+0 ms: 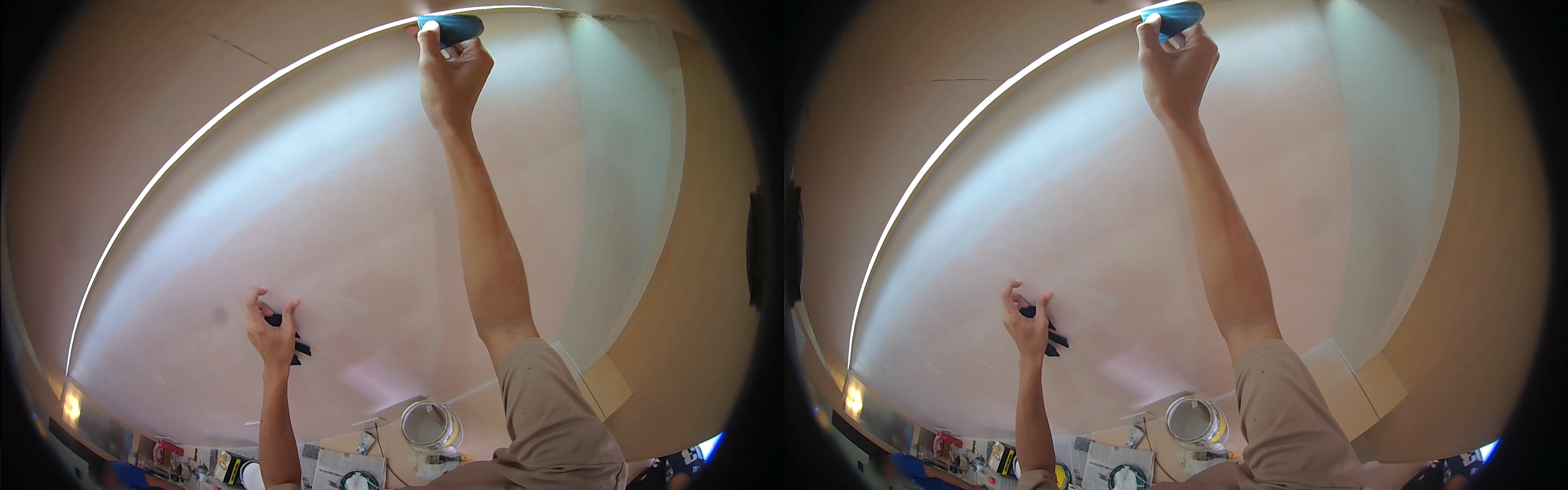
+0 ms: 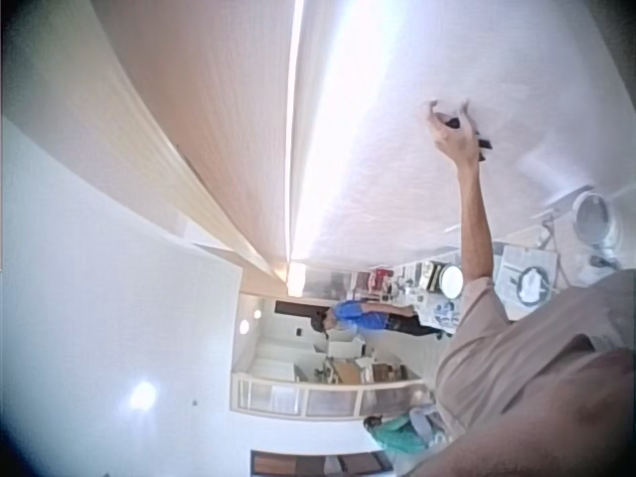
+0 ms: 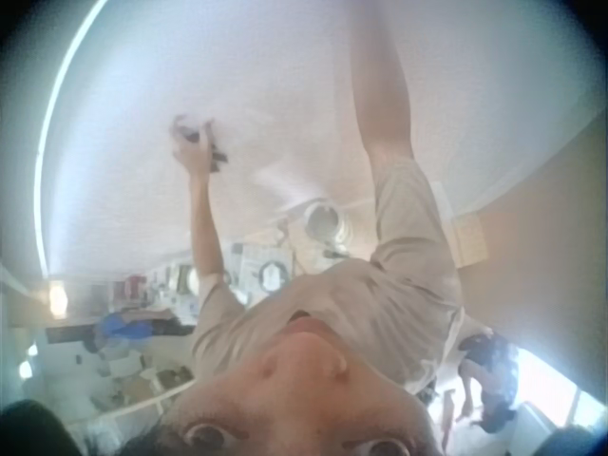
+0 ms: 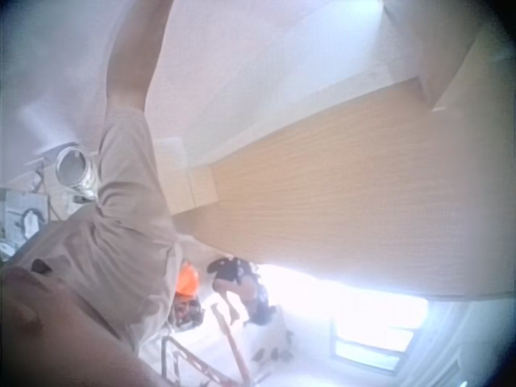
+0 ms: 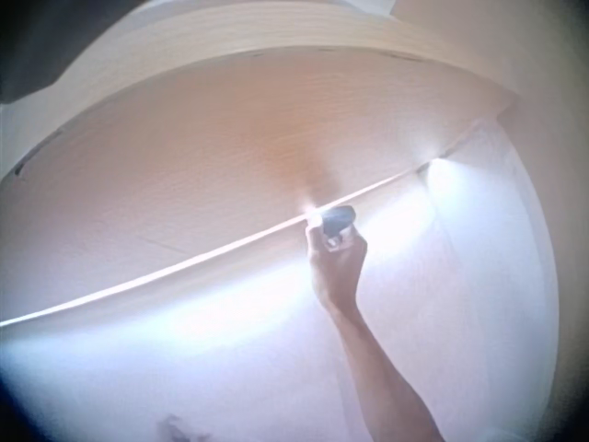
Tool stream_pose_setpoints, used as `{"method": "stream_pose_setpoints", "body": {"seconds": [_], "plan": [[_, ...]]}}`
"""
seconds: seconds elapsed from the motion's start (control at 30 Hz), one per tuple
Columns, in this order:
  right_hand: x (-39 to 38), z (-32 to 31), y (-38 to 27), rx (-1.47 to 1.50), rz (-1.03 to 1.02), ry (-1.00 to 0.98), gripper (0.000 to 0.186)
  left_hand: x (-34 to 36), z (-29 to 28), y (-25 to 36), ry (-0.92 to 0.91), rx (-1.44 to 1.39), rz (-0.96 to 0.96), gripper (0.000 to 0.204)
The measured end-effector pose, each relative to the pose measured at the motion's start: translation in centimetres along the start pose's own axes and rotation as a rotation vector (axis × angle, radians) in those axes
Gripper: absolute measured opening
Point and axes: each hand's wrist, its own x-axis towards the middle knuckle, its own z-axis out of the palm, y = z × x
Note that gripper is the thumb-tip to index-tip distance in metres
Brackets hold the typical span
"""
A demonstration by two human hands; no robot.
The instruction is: The person applies a curved wall trim piece along the ceiling line using a small hand tool to press and smooth it into place. They repeatedly adjust the trim and use a cloth to wipe the surface while working along the curve.
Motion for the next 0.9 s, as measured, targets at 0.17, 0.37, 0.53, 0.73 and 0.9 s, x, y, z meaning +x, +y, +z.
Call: {"method": "stream_pose_setpoints", "body": {"seconds": [0.17,0.37,0.53,0.73,0.9], "plan": [[-0.3,0.5,-0.1,0.015,0.027,0.032,0.012,0.1,0.0,-0.7,-0.031,0.011,-0.015,0.054],[-0.6,1.0,-0.7,0.036,0.065,0.018,0.011,0.2,0.1,-0.5,-0.015,0.01,-0.013,0.055],[-0.2,0.6,-0.2,-0.014,0.001,-0.004,0.009,0.0,0.0,0.0,-0.018,0.016,-0.046,0.056],[-0.1,0.8,0.0,-0.001,-0.016,0.002,0.008,0.1,-0.2,0.0,-0.011,0.013,-0.027,0.056],[-0.7,1.1,0.0,0.008,0.041,0.012,0.009,0.1,0.1,-0.2,-0.008,-0.005,-0.026,0.056]]}}
